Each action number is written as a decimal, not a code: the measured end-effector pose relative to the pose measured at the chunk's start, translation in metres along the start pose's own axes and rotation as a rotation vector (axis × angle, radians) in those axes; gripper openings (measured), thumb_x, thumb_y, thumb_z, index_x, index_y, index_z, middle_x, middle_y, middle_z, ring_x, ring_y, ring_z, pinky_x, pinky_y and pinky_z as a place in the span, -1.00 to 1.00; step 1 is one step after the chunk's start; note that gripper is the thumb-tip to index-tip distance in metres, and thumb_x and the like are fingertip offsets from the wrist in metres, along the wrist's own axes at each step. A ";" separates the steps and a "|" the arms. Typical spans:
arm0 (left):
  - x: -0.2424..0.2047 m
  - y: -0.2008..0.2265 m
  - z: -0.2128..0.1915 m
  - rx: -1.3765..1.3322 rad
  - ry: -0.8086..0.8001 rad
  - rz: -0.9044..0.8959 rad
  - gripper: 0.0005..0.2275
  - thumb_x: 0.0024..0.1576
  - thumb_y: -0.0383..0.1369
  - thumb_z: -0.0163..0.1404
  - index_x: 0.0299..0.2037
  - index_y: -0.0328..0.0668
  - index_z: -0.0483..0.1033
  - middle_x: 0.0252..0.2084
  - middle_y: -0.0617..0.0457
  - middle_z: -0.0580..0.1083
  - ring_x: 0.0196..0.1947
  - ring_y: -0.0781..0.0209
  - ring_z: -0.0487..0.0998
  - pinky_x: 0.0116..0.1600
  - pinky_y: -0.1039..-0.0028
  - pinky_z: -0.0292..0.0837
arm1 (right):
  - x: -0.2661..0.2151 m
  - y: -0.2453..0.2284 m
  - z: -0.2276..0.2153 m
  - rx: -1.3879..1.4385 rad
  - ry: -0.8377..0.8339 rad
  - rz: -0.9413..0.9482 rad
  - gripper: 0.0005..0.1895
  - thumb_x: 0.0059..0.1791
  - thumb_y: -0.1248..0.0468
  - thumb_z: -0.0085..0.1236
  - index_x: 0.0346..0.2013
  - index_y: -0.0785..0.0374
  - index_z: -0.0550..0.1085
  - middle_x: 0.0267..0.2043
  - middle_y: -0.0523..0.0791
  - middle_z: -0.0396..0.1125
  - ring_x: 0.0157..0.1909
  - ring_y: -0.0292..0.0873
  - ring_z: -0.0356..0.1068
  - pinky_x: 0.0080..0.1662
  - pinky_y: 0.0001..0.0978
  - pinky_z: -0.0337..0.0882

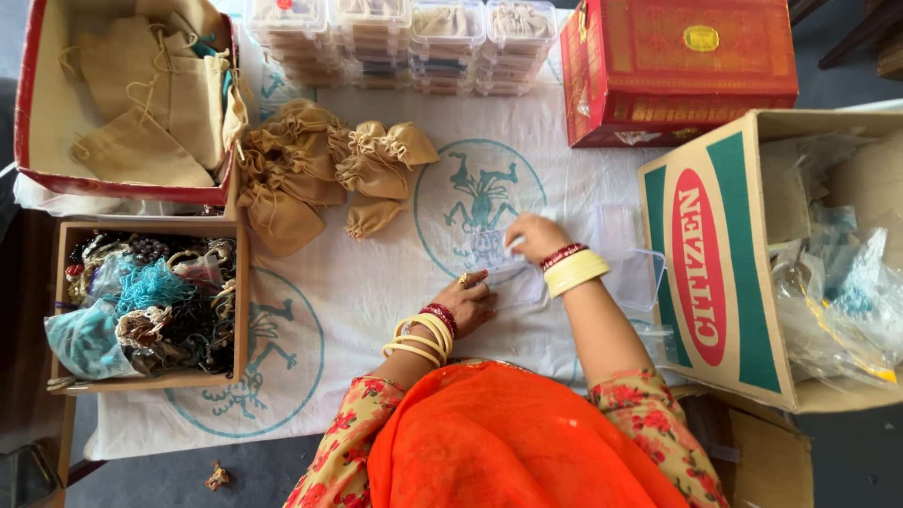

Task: The recorder is packaging small jewelry or craft items into small plastic containers and bags at a table.

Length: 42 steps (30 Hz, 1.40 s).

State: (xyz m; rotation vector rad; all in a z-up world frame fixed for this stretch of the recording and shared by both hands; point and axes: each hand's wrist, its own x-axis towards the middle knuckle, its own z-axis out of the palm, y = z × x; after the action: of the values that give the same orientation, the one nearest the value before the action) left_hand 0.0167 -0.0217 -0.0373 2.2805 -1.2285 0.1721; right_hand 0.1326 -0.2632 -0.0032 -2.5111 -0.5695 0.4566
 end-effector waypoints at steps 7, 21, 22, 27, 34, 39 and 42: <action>0.001 0.007 -0.005 -0.020 -0.009 -0.019 -0.79 0.15 -0.28 0.08 -0.07 -0.09 0.65 0.04 0.14 0.50 0.28 -0.07 0.33 0.40 0.25 0.20 | -0.005 -0.074 0.038 0.139 0.485 0.218 -0.85 -0.17 0.34 0.36 -0.33 0.23 0.58 -0.18 -0.04 0.43 -0.09 0.01 0.44 0.01 -0.20 0.43; 0.002 0.006 -0.012 0.008 -0.055 0.121 -0.80 0.14 -0.32 0.12 -0.05 -0.06 0.62 0.08 0.15 0.57 0.22 0.04 0.44 0.45 0.22 0.26 | -0.003 -0.044 0.038 0.034 0.537 0.245 -0.88 -0.13 0.40 0.28 -0.31 0.18 0.61 -0.17 -0.01 0.43 -0.06 0.08 0.43 0.01 -0.14 0.43; -0.001 -0.118 -0.081 0.018 -0.070 0.137 -0.80 0.14 -0.32 0.12 -0.05 -0.06 0.62 0.08 0.15 0.57 0.22 0.04 0.44 0.45 0.22 0.26 | -0.008 -0.057 0.043 0.047 0.557 0.251 -0.88 -0.13 0.40 0.28 -0.31 0.18 0.61 -0.17 -0.01 0.43 -0.06 0.08 0.43 0.01 -0.14 0.43; -0.148 -0.250 -0.446 0.846 -0.440 -0.346 -0.89 0.26 -0.32 0.01 -0.24 0.06 0.63 -0.09 0.22 0.56 0.06 0.22 0.52 0.03 0.35 0.49 | -0.022 -0.079 0.044 0.303 0.402 -0.021 -0.82 -0.18 0.43 0.24 -0.32 0.17 0.62 -0.19 -0.07 0.45 -0.06 0.04 0.43 0.01 -0.17 0.42; -0.250 -0.342 -0.530 1.337 -0.512 -0.654 -0.77 0.33 -0.31 -0.06 -0.35 0.11 0.62 -0.22 0.23 0.53 -0.08 0.29 0.61 -0.25 0.42 0.62 | -0.044 -0.044 0.005 -0.011 0.168 -0.080 -0.80 -0.19 0.43 0.16 -0.43 0.07 0.64 -0.24 -0.16 0.47 -0.07 -0.07 0.43 0.09 -0.21 0.39; -0.169 -0.226 -0.584 0.905 -0.213 -0.536 -0.87 0.25 -0.33 -0.02 -0.28 -0.07 0.57 -0.13 0.04 0.51 -0.15 0.04 0.59 -0.14 0.34 0.58 | -0.064 -0.021 0.006 -0.203 0.322 0.009 -0.81 -0.21 0.44 0.16 -0.49 0.04 0.60 -0.26 -0.18 0.46 -0.11 -0.09 0.42 0.00 -0.23 0.40; -0.137 -0.195 -0.395 0.405 0.020 -0.262 -0.88 0.16 -0.34 0.06 -0.18 -0.14 0.56 -0.08 -0.06 0.53 -0.03 -0.13 0.57 -0.01 0.25 0.54 | -0.083 -0.034 0.002 0.177 0.585 0.070 -0.77 -0.17 0.49 0.15 -0.35 0.10 0.59 -0.22 -0.14 0.47 -0.14 -0.15 0.46 -0.05 -0.35 0.44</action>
State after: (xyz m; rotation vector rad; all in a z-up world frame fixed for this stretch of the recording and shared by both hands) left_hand 0.1494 0.3682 0.1713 2.7530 -0.9355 0.3738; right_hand 0.0508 -0.2754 0.0309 -2.3374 -0.2010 -0.2018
